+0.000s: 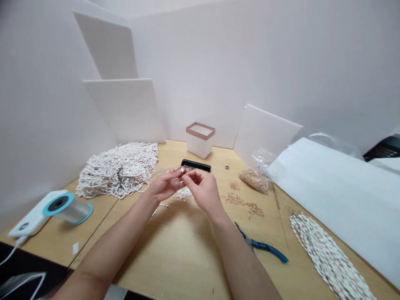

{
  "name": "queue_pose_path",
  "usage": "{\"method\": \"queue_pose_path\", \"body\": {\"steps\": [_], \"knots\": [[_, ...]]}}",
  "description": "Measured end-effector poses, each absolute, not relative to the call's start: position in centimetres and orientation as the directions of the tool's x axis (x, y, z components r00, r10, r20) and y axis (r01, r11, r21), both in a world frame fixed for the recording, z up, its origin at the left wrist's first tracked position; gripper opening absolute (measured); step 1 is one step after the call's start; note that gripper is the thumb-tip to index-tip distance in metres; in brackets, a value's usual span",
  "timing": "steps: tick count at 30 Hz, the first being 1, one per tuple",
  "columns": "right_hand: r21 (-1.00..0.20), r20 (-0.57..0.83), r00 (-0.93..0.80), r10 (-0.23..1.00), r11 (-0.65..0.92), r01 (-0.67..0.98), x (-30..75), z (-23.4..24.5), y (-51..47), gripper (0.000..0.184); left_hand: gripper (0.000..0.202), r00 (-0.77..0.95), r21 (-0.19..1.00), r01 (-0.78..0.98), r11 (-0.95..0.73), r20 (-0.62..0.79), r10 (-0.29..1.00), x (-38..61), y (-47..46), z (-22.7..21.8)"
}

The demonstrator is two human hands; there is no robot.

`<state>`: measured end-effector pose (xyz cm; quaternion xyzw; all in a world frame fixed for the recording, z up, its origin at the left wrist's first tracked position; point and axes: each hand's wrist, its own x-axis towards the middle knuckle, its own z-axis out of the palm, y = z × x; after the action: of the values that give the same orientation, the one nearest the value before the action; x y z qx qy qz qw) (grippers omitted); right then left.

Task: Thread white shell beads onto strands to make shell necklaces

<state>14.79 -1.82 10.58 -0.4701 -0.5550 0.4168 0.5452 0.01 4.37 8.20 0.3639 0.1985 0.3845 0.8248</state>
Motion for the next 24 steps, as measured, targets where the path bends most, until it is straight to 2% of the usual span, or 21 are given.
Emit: {"method": "queue_pose_path", "body": {"steps": [8, 18, 24], "knots": [[-0.974, 0.21, 0.037, 0.977, 0.206, 0.098, 14.8, 11.0, -1.9, 0.02, 0.019, 0.623, 0.807, -0.445, 0.389, -0.033, 0.782, -0.1, 4.2, 8.8], [-0.973, 0.202, 0.017, 0.979, 0.198, 0.117, 14.8, 11.1, -2.1, 0.025, 0.022, 0.606, 0.9, -0.366, 0.239, 0.035, 0.795, -0.8, 4.4, 9.1], [-0.993, 0.115, 0.011, 0.993, 0.115, 0.025, 14.8, 11.0, -1.9, 0.027, 0.027, 0.61, 0.939, -0.313, 0.143, 0.084, 0.788, -1.3, 4.6, 9.2]]}}
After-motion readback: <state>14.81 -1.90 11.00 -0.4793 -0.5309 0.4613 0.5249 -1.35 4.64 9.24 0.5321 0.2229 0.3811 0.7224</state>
